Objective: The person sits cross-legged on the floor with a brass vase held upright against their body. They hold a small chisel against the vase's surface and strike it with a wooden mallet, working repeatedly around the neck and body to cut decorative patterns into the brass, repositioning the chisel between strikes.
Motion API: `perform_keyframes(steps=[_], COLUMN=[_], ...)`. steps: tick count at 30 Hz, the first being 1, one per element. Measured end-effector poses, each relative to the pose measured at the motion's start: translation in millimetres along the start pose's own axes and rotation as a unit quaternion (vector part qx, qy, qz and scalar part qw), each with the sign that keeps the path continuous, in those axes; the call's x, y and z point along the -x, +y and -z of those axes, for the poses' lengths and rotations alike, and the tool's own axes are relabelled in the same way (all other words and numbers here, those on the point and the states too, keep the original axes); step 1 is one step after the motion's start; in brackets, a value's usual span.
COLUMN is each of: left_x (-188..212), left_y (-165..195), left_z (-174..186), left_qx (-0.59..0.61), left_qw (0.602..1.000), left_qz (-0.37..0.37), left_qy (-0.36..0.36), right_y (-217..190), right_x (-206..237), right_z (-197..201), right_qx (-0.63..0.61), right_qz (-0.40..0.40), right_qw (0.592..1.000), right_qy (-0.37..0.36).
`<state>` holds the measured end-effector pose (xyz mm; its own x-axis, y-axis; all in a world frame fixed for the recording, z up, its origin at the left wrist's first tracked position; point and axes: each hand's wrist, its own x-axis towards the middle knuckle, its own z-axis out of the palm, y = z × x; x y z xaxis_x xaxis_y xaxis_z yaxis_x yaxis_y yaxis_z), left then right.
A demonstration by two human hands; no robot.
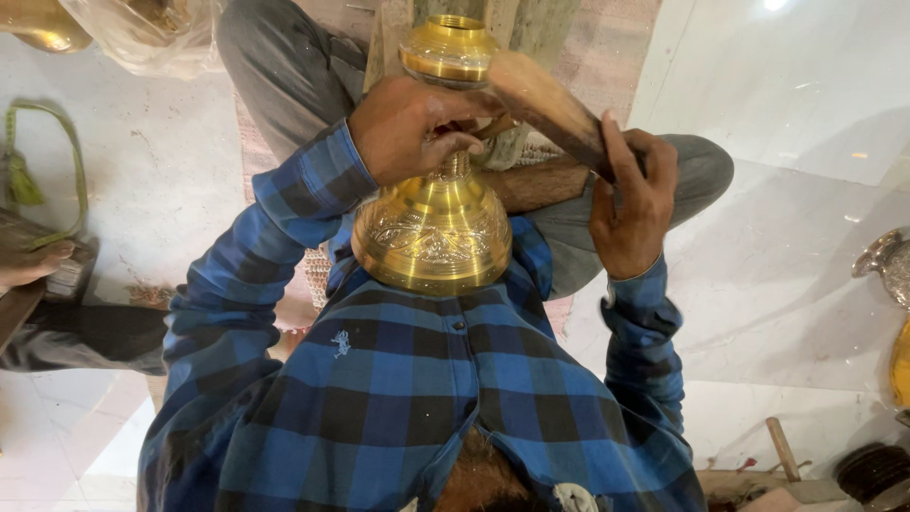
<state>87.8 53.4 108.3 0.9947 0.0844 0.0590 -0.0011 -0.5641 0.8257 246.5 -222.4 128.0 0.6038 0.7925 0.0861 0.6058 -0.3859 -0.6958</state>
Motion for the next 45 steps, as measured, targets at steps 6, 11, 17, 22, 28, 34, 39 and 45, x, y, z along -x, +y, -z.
perform_keyframes(steps=[6,11,17,22,28,34,39,45], left_x=[-1.9,-3.1,-1.1,1.1,19.4,30.0,23.0,18.4], left_y=[3.3,4.6,0.9,-3.6,-10.5,-17.8,-22.6,-24.3], left_z=[2.9,5.6,5.1,2.4,0.5,-17.5,-29.0,-29.9], left_qx=[0.025,0.029,0.028,0.052,0.181,0.259,0.256,0.236], left_qw=[1.000,1.000,0.999,0.998,0.968,0.947,0.945,0.950], left_qz=[-0.003,-0.011,-0.031,-0.017,-0.042,-0.004,-0.018,-0.037], left_qy=[0.019,0.001,0.004,-0.004,0.166,0.189,0.202,0.199], right_y=[-15.1,-7.8,-8.3,-11.1,-12.1,-1.0,0.3,-9.1], right_x=[3.7,4.8,16.4,13.0,4.3,-21.1,-44.3,-68.9], right_z=[-1.9,-2.5,-1.8,3.1,12.9,19.7,33.8,52.2], right_qx=[-0.005,-0.140,-0.026,0.156,0.018,0.089,0.198,0.286], right_qz=[-0.013,-0.113,-0.048,0.048,-0.036,0.028,0.092,0.147], right_qw=[1.000,0.983,0.998,0.986,0.999,0.994,0.973,0.943], right_qy=[0.004,0.045,0.043,-0.032,-0.009,-0.061,-0.067,-0.089])
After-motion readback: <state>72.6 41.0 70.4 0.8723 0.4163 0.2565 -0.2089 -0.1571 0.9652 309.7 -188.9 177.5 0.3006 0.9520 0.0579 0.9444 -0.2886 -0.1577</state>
